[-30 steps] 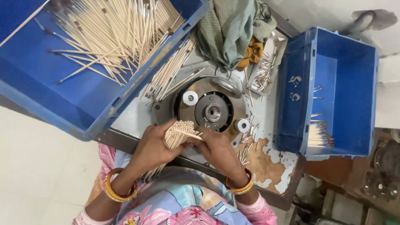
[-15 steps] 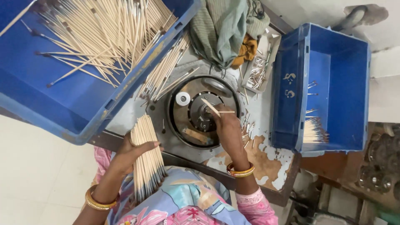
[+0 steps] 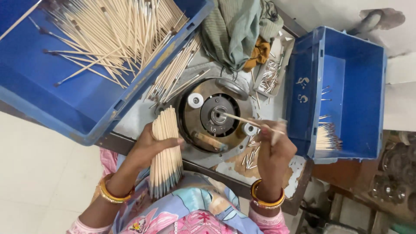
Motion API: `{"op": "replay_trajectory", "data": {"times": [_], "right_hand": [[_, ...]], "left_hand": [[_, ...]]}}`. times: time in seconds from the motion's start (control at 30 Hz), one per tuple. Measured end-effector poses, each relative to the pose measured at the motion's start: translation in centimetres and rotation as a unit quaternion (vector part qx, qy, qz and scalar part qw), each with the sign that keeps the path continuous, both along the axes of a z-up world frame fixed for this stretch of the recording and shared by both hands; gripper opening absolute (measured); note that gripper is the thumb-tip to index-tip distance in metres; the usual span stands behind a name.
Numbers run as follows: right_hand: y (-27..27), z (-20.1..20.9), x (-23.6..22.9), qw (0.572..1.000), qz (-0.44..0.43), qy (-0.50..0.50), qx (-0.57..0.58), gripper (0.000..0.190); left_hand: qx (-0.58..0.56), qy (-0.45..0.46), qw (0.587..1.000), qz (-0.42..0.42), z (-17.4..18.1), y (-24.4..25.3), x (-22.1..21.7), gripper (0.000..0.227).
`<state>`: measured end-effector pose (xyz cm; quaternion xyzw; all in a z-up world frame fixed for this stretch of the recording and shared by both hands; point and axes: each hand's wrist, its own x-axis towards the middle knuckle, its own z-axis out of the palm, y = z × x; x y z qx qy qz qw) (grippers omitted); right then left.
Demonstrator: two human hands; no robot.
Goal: The person processes wooden matchsticks by feeding them into a rotating crimping machine. They hold a bundle of sticks in their left hand and repeatedly insert them into the machine's central mechanism with their right hand. The processed sticks are then placed into a blue plastic bin.
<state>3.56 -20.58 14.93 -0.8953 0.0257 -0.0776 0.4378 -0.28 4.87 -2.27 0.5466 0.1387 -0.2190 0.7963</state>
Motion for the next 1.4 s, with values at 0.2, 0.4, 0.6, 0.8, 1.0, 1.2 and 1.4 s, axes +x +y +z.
{"op": "replay_trajectory", "data": {"times": [0.2, 0.4, 0.6, 0.8, 1.0, 1.2, 1.4], "right_hand": [[-2.2, -11.5, 2.5, 0.973, 0.11, -0.013, -0.203, 0.013], [-0.9, -10.3, 2.6, 0.984, 0.066, 0.141, -0.088, 0.015], [2.2, -5.9, -0.2, 0.923, 0.382, -0.004, -0.051, 0.029], [-3.0, -3.7, -0.6, 0.972, 0.141, 0.057, -0.18, 0.015], [-0.2, -4.4, 0.0, 0.917, 0.39, 0.074, -0.037, 0.022], [-8.2, -7.6, -3.5, 0.994, 0.022, 0.107, 0.011, 0.014], [1.5, -7.2, -1.0, 0.947, 0.247, 0.198, -0.058, 0.025]], "left_hand": [[-0.045, 0.126, 0.99, 0.032, -1.0, 1.2, -1.9, 0.045], [0.008, 0.084, 0.996, 0.031, 1.3, 0.6, -1.9, 0.047], [0.232, -0.155, 0.957, -0.085, 8.3, -0.9, 1.0, 0.048], [0.151, -0.12, 0.975, -0.109, 4.4, -1.8, 0.7, 0.052], [0.079, -0.174, 0.973, -0.128, 4.4, -2.7, 0.7, 0.052], [0.029, -0.009, 0.999, -0.023, 0.6, -0.8, 1.2, 0.053], [-0.051, -0.07, 0.992, -0.096, 2.4, -2.2, 1.0, 0.055]]}}
